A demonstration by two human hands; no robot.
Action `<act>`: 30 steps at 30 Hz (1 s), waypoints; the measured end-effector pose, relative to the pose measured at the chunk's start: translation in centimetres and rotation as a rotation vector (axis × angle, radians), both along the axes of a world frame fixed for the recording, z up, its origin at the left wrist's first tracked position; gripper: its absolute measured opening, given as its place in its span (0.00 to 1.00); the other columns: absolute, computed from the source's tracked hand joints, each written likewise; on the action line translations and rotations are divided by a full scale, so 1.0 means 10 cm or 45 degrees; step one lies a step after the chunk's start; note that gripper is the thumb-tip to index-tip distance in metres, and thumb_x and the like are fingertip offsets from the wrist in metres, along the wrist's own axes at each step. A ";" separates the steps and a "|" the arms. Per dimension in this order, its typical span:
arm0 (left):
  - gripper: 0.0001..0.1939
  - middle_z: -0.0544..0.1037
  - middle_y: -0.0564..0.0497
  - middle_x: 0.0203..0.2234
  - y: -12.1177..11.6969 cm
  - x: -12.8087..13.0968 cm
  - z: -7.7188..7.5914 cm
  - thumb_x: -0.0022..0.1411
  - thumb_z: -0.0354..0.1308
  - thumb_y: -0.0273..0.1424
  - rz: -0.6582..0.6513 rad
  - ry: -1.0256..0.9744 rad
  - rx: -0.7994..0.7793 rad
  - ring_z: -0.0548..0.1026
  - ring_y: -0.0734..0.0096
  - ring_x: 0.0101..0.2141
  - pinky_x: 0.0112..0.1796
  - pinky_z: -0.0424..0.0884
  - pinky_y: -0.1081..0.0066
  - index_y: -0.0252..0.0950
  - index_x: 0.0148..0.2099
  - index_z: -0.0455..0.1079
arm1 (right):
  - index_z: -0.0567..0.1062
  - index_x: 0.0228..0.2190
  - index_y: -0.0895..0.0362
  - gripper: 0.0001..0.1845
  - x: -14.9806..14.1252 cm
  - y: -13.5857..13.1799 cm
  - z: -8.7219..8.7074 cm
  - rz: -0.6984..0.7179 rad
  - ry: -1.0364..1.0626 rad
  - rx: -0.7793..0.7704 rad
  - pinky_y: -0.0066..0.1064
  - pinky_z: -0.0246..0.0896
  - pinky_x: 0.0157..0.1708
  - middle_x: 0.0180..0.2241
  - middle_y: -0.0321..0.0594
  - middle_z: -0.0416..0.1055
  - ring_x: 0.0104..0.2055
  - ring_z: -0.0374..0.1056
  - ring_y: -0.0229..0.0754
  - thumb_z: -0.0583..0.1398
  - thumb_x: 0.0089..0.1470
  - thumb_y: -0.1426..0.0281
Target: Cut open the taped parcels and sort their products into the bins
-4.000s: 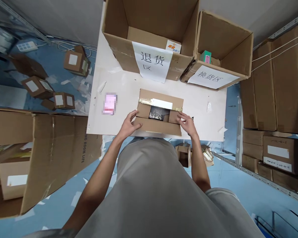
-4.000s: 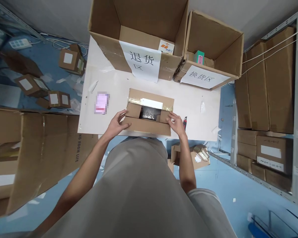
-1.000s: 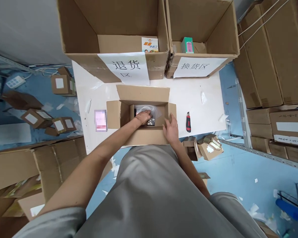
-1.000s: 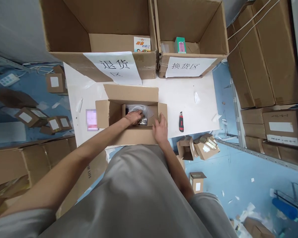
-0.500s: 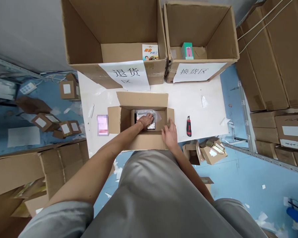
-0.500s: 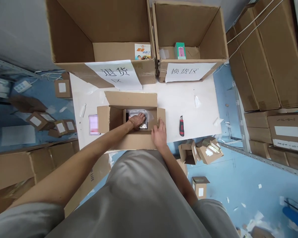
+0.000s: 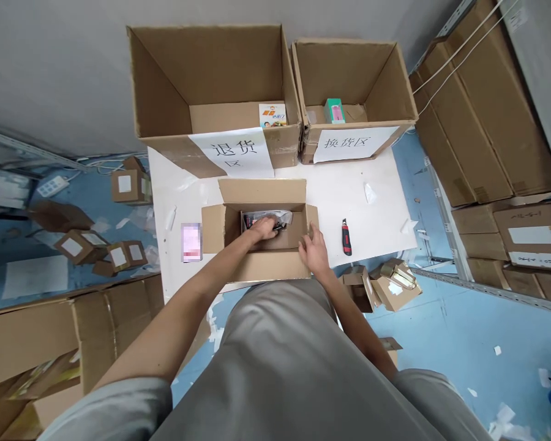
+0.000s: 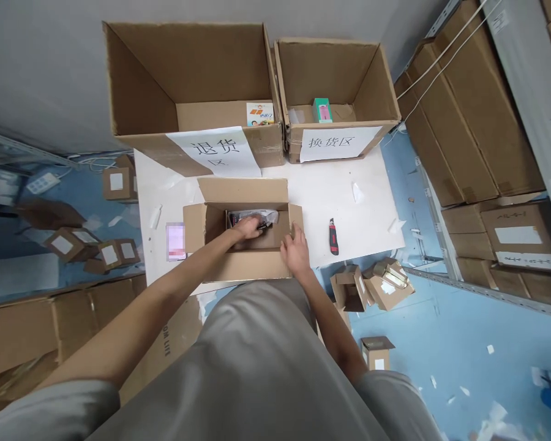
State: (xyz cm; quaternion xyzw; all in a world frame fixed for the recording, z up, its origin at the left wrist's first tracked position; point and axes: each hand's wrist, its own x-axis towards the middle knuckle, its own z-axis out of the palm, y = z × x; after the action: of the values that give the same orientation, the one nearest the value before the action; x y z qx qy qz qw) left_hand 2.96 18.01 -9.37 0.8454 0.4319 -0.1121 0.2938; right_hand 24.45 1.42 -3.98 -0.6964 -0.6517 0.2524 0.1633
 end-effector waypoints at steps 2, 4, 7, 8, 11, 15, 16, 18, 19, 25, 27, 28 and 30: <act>0.18 0.83 0.37 0.60 -0.01 -0.09 0.14 0.70 0.65 0.35 0.057 -0.013 0.069 0.80 0.53 0.56 0.59 0.75 0.64 0.32 0.57 0.83 | 0.84 0.55 0.61 0.16 0.02 -0.01 0.00 0.009 -0.011 0.010 0.60 0.62 0.79 0.80 0.65 0.59 0.80 0.62 0.63 0.59 0.76 0.71; 0.18 0.81 0.36 0.63 -0.06 -0.19 0.30 0.74 0.62 0.35 0.151 -0.019 0.131 0.80 0.52 0.58 0.59 0.76 0.63 0.33 0.58 0.85 | 0.84 0.55 0.61 0.16 0.02 -0.01 -0.01 0.006 -0.019 0.023 0.60 0.63 0.78 0.80 0.66 0.60 0.79 0.63 0.63 0.60 0.75 0.71; 0.19 0.84 0.35 0.56 -0.19 -0.36 0.54 0.79 0.60 0.36 0.291 -0.030 0.194 0.83 0.53 0.50 0.52 0.78 0.61 0.32 0.60 0.86 | 0.85 0.54 0.61 0.16 0.01 -0.01 -0.02 -0.011 -0.015 0.052 0.61 0.64 0.77 0.79 0.65 0.61 0.78 0.65 0.62 0.60 0.73 0.72; 0.19 0.85 0.37 0.54 -0.24 -0.41 0.62 0.79 0.60 0.36 0.348 -0.065 0.202 0.83 0.54 0.47 0.50 0.78 0.61 0.33 0.61 0.86 | 0.85 0.53 0.61 0.15 0.01 -0.01 -0.02 -0.017 -0.013 0.060 0.61 0.64 0.77 0.79 0.65 0.62 0.77 0.65 0.62 0.60 0.72 0.72; 0.17 0.87 0.41 0.50 -0.38 -0.56 0.87 0.80 0.62 0.37 0.547 -0.297 0.213 0.84 0.57 0.45 0.48 0.77 0.64 0.36 0.60 0.87 | 0.85 0.53 0.60 0.15 0.00 0.02 0.02 -0.037 0.009 0.071 0.61 0.66 0.76 0.77 0.66 0.65 0.77 0.66 0.63 0.62 0.71 0.71; 0.15 0.89 0.45 0.45 -0.51 -0.74 1.25 0.75 0.68 0.42 0.739 -0.740 0.230 0.85 0.58 0.42 0.46 0.78 0.64 0.38 0.52 0.90 | 0.86 0.51 0.59 0.21 0.00 0.13 0.24 -0.204 0.170 0.121 0.61 0.68 0.75 0.68 0.64 0.77 0.72 0.72 0.64 0.65 0.72 0.55; 0.15 0.89 0.45 0.45 -0.54 -0.79 1.37 0.74 0.69 0.44 0.753 -0.860 0.236 0.85 0.58 0.43 0.47 0.79 0.63 0.39 0.50 0.90 | 0.86 0.50 0.58 0.27 0.00 0.16 0.32 -0.275 0.281 0.122 0.60 0.72 0.72 0.62 0.63 0.81 0.68 0.76 0.63 0.64 0.72 0.48; 0.16 0.90 0.45 0.45 -0.60 -0.88 1.61 0.74 0.69 0.46 0.728 -1.063 0.252 0.86 0.57 0.44 0.47 0.82 0.62 0.42 0.48 0.91 | 0.86 0.48 0.58 0.41 -0.02 0.23 0.54 -0.396 0.647 0.012 0.55 0.82 0.59 0.51 0.60 0.87 0.55 0.84 0.60 0.57 0.71 0.34; 0.15 0.90 0.45 0.46 -0.64 -0.93 1.73 0.74 0.68 0.46 0.690 -1.138 0.263 0.86 0.56 0.44 0.48 0.83 0.61 0.43 0.48 0.91 | 0.86 0.48 0.59 0.47 -0.04 0.27 0.66 -0.434 0.872 -0.091 0.50 0.85 0.50 0.46 0.58 0.88 0.48 0.86 0.57 0.54 0.69 0.28; 0.13 0.91 0.47 0.50 -0.90 -1.09 2.16 0.77 0.63 0.39 0.428 -1.349 0.369 0.86 0.51 0.60 0.64 0.83 0.45 0.52 0.47 0.92 | 0.89 0.50 0.57 0.42 -0.21 0.40 1.31 -0.425 1.453 -0.290 0.37 0.83 0.38 0.44 0.50 0.91 0.40 0.87 0.50 0.78 0.50 0.35; 0.12 0.88 0.48 0.60 -0.98 -1.08 2.16 0.76 0.65 0.40 0.525 -1.394 0.356 0.80 0.49 0.69 0.70 0.79 0.41 0.53 0.47 0.92 | 0.90 0.52 0.57 0.42 -0.32 0.39 1.43 -0.470 1.432 -0.183 0.41 0.85 0.47 0.45 0.48 0.91 0.45 0.88 0.52 0.85 0.42 0.45; 0.11 0.84 0.48 0.66 -1.02 -1.07 2.13 0.75 0.67 0.43 0.631 -1.429 0.331 0.78 0.48 0.72 0.71 0.77 0.40 0.52 0.48 0.92 | 0.90 0.53 0.56 0.43 -0.38 0.38 1.47 -0.494 1.427 -0.126 0.43 0.85 0.51 0.46 0.47 0.91 0.47 0.88 0.52 0.86 0.40 0.47; 0.17 0.80 0.45 0.71 -1.09 -1.04 2.04 0.71 0.72 0.49 0.901 -1.532 0.226 0.78 0.46 0.72 0.71 0.78 0.41 0.49 0.55 0.90 | 0.89 0.56 0.56 0.43 -0.48 0.35 1.52 -0.507 1.426 -0.028 0.47 0.84 0.58 0.47 0.47 0.91 0.50 0.88 0.54 0.85 0.43 0.48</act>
State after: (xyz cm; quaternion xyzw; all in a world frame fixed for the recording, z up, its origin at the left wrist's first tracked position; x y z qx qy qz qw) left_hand -7.39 7.16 11.02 0.5902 0.4510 0.5128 0.4305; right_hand 19.62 4.91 11.24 -0.5676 -0.3207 0.5526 0.5193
